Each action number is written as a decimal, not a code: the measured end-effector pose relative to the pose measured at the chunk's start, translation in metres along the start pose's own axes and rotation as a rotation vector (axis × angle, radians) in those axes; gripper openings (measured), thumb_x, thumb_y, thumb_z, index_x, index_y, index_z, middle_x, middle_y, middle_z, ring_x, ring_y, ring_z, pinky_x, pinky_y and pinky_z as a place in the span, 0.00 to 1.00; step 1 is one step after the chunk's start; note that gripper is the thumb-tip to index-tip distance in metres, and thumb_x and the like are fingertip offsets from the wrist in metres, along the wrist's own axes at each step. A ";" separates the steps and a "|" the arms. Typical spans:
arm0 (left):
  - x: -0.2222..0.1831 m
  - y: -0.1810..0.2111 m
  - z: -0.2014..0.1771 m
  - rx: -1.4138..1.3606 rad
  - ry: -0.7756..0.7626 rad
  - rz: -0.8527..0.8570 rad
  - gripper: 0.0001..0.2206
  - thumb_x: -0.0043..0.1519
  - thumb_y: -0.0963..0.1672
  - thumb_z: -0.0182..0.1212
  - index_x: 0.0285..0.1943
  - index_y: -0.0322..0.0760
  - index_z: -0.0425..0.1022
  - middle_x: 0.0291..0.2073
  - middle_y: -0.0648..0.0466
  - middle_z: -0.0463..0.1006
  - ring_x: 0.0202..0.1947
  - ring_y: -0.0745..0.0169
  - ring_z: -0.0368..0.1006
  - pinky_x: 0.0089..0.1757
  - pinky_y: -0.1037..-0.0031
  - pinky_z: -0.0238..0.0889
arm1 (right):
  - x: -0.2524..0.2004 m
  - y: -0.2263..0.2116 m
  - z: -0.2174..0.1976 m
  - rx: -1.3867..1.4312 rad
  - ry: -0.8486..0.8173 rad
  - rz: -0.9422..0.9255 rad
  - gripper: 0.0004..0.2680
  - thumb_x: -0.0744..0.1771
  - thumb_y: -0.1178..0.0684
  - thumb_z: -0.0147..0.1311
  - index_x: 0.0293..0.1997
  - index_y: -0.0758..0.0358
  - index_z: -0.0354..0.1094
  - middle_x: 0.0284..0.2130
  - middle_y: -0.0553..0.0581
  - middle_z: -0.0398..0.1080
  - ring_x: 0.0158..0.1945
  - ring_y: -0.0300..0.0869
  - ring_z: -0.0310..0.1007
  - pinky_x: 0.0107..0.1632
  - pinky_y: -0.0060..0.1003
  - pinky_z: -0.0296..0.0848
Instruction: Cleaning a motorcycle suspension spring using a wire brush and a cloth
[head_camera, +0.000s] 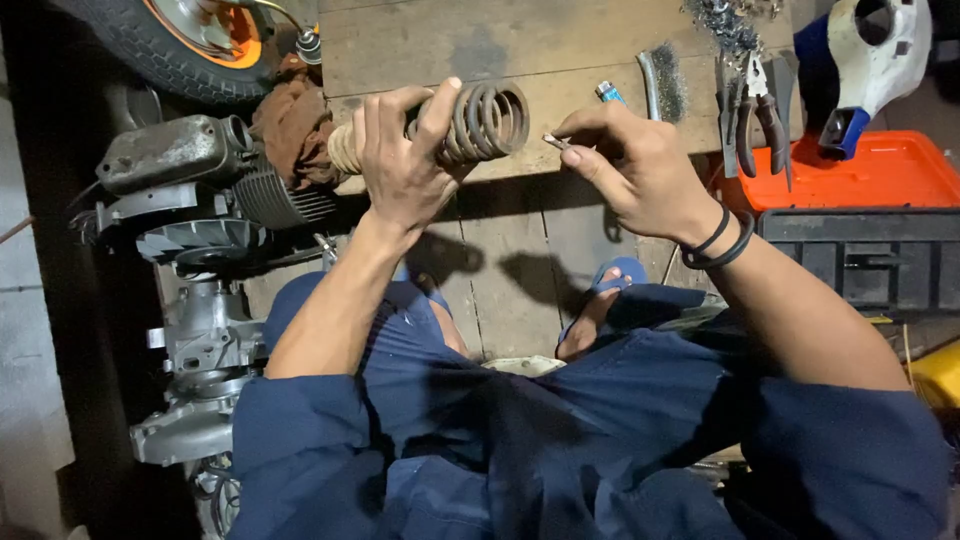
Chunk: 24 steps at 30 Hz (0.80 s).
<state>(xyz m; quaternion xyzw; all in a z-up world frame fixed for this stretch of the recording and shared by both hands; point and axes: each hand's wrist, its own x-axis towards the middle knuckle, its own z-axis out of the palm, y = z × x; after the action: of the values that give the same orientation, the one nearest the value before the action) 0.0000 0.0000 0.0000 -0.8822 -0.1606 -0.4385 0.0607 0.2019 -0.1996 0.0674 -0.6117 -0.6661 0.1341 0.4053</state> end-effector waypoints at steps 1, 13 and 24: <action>0.000 0.000 0.001 0.001 -0.001 -0.001 0.23 0.70 0.49 0.67 0.70 0.49 0.60 0.47 0.47 0.71 0.41 0.51 0.69 0.38 0.61 0.60 | -0.001 0.003 0.002 0.001 -0.001 0.000 0.08 0.74 0.54 0.50 0.55 0.69 0.67 0.45 0.63 0.74 0.38 0.46 0.75 0.40 0.36 0.71; -0.010 -0.004 0.011 -0.046 -0.010 -0.103 0.33 0.67 0.66 0.55 0.72 0.51 0.58 0.44 0.49 0.70 0.41 0.55 0.69 0.40 0.63 0.64 | -0.002 0.017 0.000 -0.130 -0.150 -0.003 0.15 0.74 0.56 0.43 0.72 0.65 0.59 0.52 0.65 0.75 0.37 0.49 0.72 0.42 0.43 0.70; -0.003 -0.004 0.002 -0.480 -0.208 -0.595 0.38 0.58 0.52 0.76 0.71 0.49 0.53 0.55 0.50 0.71 0.52 0.57 0.73 0.53 0.55 0.73 | 0.000 0.057 0.004 -0.265 -0.153 0.095 0.12 0.72 0.61 0.53 0.63 0.62 0.69 0.45 0.58 0.80 0.34 0.43 0.80 0.38 0.40 0.76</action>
<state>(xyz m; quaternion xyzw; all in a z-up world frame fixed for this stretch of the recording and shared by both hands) -0.0017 0.0034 -0.0033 -0.8259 -0.3075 -0.3701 -0.2939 0.2390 -0.1862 0.0262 -0.6787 -0.6771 0.1103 0.2623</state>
